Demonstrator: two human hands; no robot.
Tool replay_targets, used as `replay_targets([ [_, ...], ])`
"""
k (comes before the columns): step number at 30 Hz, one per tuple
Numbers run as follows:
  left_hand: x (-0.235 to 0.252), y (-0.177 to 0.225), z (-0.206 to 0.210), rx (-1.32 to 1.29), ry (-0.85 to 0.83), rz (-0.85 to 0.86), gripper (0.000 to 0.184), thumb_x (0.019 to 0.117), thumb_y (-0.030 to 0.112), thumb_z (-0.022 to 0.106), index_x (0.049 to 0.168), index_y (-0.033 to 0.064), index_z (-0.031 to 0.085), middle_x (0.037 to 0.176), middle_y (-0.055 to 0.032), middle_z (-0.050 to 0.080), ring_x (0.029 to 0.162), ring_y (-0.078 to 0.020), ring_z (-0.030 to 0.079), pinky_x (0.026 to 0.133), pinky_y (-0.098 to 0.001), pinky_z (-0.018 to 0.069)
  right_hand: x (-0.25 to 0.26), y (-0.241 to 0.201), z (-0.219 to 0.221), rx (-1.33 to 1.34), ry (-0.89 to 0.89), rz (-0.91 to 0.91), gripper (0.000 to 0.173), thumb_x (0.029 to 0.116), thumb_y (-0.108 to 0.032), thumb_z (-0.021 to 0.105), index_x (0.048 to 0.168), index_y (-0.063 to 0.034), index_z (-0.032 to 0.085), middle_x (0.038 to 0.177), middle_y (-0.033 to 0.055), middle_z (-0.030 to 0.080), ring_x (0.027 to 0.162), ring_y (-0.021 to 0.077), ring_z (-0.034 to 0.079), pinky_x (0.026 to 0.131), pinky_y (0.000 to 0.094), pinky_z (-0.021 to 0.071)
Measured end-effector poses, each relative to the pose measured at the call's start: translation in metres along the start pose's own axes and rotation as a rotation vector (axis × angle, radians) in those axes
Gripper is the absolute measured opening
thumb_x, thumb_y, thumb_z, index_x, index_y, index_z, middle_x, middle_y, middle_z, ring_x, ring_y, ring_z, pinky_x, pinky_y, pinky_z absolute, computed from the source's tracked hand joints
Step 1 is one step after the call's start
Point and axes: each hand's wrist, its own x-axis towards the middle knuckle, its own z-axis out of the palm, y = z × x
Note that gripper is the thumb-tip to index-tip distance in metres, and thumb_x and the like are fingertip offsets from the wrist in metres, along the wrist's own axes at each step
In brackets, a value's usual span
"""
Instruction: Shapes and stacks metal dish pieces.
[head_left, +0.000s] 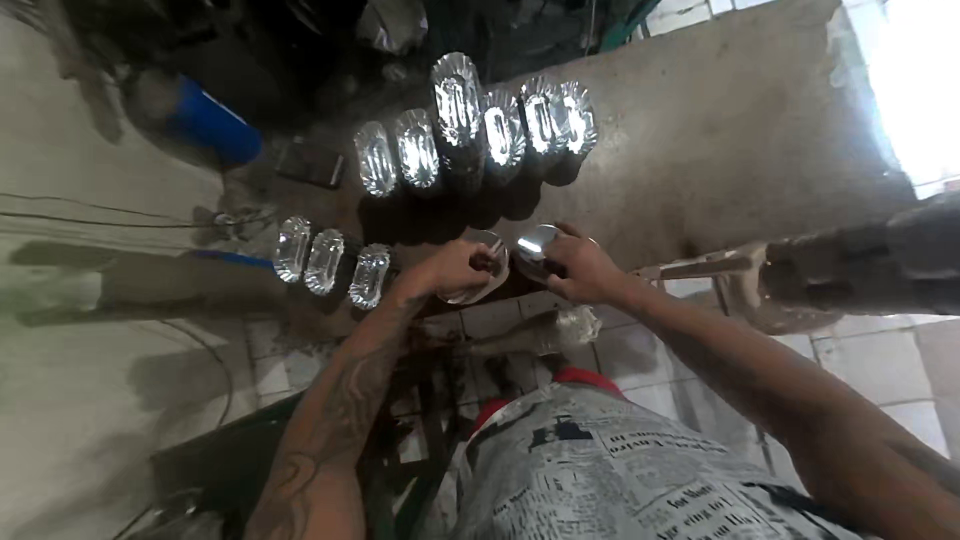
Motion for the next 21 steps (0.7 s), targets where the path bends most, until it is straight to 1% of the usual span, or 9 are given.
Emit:
replay_targets([
  [5, 0.003, 0.007, 0.001, -0.001, -0.026, -0.009, 0.031, 0.0938, 0.014, 0.073, 0.122, 0.0033, 0.066, 0.106, -0.0126, 0.070, 0.096, -0.0211, 0.067, 0.090, -0.0428, 0.0550, -0.001, 0.004, 0.001, 0.019, 0.015, -0.031, 0.029, 0.0881, -0.022, 0.063, 0.106, -0.0008, 0.073, 0.103, 0.0120, 0.074, 0.110, 0.0282, 0.068, 0.124, 0.0537, 0.0236],
  [8, 0.002, 0.002, 0.001, -0.015, -0.018, 0.027, 0.027, 0.0941, 0.014, 0.073, 0.119, 0.0031, 0.068, 0.102, -0.0114, 0.071, 0.092, -0.0193, 0.068, 0.087, -0.0415, 0.0558, 0.000, 0.004, 0.002, 0.017, -0.008, -0.013, 0.031, 0.0888, -0.022, 0.064, 0.110, -0.0024, 0.072, 0.105, 0.0106, 0.074, 0.112, 0.0261, 0.067, 0.126, 0.0520, 0.0209],
  [11, -0.001, 0.000, 0.001, -0.033, 0.009, 0.026, 0.027, 0.0950, 0.014, 0.072, 0.119, 0.0025, 0.067, 0.104, -0.0136, 0.070, 0.092, -0.0215, 0.067, 0.087, -0.0436, 0.0556, 0.003, 0.002, -0.001, 0.013, -0.057, 0.017, 0.032, 0.0889, -0.021, 0.065, 0.113, -0.0026, 0.072, 0.108, 0.0109, 0.074, 0.115, 0.0257, 0.066, 0.126, 0.0512, 0.0189],
  [13, -0.005, 0.006, 0.004, 0.061, 0.065, -0.017, 0.039, 0.0936, 0.018, 0.072, 0.129, 0.0058, 0.064, 0.109, -0.0151, 0.071, 0.096, -0.0260, 0.070, 0.088, -0.0495, 0.0571, 0.003, 0.001, -0.002, 0.012, -0.064, 0.030, 0.030, 0.0896, -0.021, 0.066, 0.112, -0.0024, 0.073, 0.107, 0.0109, 0.074, 0.114, 0.0248, 0.066, 0.126, 0.0502, 0.0193],
  [14, -0.007, 0.013, 0.009, 0.175, 0.103, -0.049, 0.046, 0.0912, 0.020, 0.071, 0.135, 0.0083, 0.061, 0.106, -0.0161, 0.071, 0.093, -0.0299, 0.070, 0.084, -0.0541, 0.0570, 0.003, 0.001, -0.002, 0.004, -0.057, 0.028, 0.030, 0.0891, -0.022, 0.066, 0.112, -0.0026, 0.073, 0.106, 0.0105, 0.074, 0.112, 0.0242, 0.067, 0.126, 0.0500, 0.0201],
  [16, -0.009, 0.031, 0.026, 0.420, 0.136, -0.125, 0.067, 0.0862, 0.021, 0.072, 0.147, 0.0117, 0.047, 0.100, -0.0198, 0.069, 0.092, -0.0390, 0.069, 0.078, -0.0605, 0.0556, 0.004, 0.000, -0.001, -0.013, -0.041, 0.027, 0.030, 0.0888, -0.021, 0.066, 0.111, -0.0024, 0.073, 0.104, 0.0104, 0.074, 0.111, 0.0243, 0.067, 0.126, 0.0498, 0.0209],
  [18, -0.006, 0.038, 0.043, 0.488, 0.144, -0.196, 0.078, 0.0824, 0.018, 0.077, 0.150, 0.0115, 0.040, 0.107, -0.0235, 0.069, 0.099, -0.0447, 0.068, 0.082, -0.0637, 0.0544, 0.002, -0.002, 0.002, -0.061, -0.031, 0.020, 0.031, 0.0886, -0.021, 0.066, 0.112, -0.0013, 0.073, 0.105, 0.0123, 0.074, 0.113, 0.0281, 0.066, 0.126, 0.0530, 0.0202],
  [20, -0.007, 0.032, 0.040, 0.387, 0.177, -0.166, 0.062, 0.0917, 0.017, 0.069, 0.148, 0.0112, 0.045, 0.114, -0.0246, 0.068, 0.104, -0.0451, 0.067, 0.086, -0.0652, 0.0534, 0.000, -0.014, -0.002, -0.167, -0.005, 0.019, 0.032, 0.0897, -0.021, 0.066, 0.114, -0.0004, 0.071, 0.109, 0.0150, 0.073, 0.115, 0.0326, 0.066, 0.125, 0.0567, 0.0225],
  [21, -0.019, 0.030, 0.036, 0.308, 0.202, -0.107, 0.050, 0.0983, 0.016, 0.062, 0.145, 0.0086, 0.049, 0.116, -0.0247, 0.068, 0.105, -0.0435, 0.068, 0.088, -0.0640, 0.0540, -0.004, -0.027, -0.006, -0.205, 0.052, 0.023, 0.032, 0.0894, -0.017, 0.067, 0.115, 0.0007, 0.070, 0.112, 0.0169, 0.072, 0.116, 0.0353, 0.066, 0.122, 0.0573, 0.0288],
])
